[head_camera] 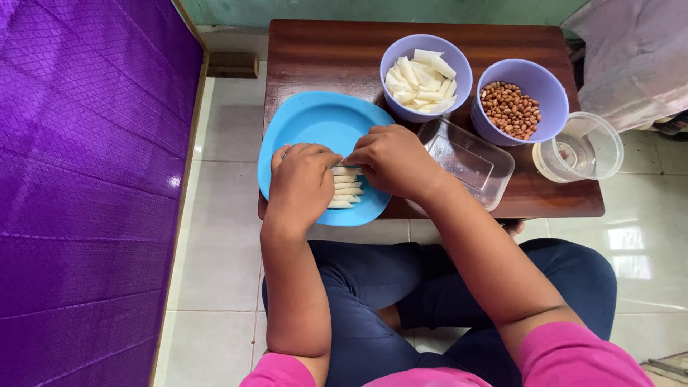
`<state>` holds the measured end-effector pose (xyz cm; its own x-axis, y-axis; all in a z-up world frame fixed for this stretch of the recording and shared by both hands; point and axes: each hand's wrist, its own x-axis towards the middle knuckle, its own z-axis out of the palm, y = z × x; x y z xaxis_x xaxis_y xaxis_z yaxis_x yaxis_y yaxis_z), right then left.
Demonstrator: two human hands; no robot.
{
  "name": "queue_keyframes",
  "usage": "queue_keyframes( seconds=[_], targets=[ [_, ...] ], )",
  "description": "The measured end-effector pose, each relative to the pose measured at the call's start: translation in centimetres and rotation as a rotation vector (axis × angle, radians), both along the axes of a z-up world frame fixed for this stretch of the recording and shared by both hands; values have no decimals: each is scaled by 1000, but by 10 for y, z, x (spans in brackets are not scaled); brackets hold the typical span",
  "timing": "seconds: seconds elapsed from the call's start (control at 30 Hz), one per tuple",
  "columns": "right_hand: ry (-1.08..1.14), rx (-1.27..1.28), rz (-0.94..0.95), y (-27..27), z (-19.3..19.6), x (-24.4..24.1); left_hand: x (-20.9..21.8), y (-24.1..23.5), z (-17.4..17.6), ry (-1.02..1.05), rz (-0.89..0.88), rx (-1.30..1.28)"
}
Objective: The person sits on the floor and wraps white cylindrical food items in small transparent sheets. They place the wrapped items on a blue plate and occasionally reach into bowls of peanuts and white slices on the table.
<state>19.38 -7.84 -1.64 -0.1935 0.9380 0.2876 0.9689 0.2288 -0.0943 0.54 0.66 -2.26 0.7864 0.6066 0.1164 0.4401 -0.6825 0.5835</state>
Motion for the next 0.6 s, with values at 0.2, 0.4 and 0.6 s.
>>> queue_keyframes(
  seconds=[0.2,0.4,0.6],
  targets=[
    [44,-42,15,-3,9,-5,-2,-3,3,12,6,-19],
    [87,-54,23,-6,9,-7,-4,-3,6,16,11,-13],
    [128,-25,8,-9,16,-10,-5,-1,4,11,8,-16]
  ],
)
